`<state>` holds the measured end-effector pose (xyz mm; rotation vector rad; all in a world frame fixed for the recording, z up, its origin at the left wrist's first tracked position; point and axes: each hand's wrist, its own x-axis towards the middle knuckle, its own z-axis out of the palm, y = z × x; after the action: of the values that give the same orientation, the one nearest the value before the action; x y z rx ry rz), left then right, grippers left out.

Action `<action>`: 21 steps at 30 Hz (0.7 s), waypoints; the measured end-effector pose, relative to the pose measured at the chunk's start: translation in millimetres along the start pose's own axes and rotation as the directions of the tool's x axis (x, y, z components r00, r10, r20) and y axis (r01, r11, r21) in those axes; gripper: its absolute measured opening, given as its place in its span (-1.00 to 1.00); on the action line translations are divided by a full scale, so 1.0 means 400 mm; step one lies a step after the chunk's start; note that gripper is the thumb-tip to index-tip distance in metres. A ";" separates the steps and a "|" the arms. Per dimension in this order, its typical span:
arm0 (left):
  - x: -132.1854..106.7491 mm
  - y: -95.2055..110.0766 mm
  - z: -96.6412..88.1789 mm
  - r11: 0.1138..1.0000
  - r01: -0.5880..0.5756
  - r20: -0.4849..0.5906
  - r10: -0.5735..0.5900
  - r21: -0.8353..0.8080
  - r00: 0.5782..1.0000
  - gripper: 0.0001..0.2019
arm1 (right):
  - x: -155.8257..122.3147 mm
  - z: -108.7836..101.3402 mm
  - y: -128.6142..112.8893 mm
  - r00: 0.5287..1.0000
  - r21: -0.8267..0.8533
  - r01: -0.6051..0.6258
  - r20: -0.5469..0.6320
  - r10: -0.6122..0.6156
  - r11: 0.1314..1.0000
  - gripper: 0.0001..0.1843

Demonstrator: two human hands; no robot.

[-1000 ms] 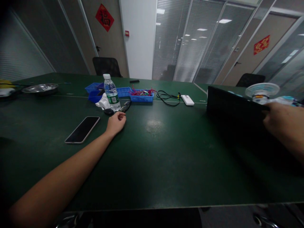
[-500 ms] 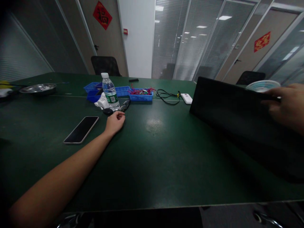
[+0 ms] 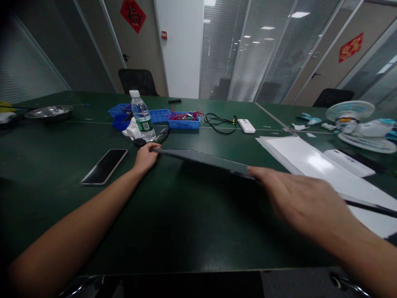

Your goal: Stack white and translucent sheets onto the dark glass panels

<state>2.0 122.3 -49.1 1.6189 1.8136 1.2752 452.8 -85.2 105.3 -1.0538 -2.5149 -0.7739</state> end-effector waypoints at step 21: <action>-0.075 0.022 -0.001 0.735 -0.377 0.393 0.162 0.564 0.905 -0.17 | 0.092 0.371 -0.050 0.913 0.707 -0.318 0.409 0.002 0.632 -0.44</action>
<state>14.5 93.7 -49.9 2.3632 1.9452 0.4262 402.6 10.8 -4.6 -1.1236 -2.5404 0.6105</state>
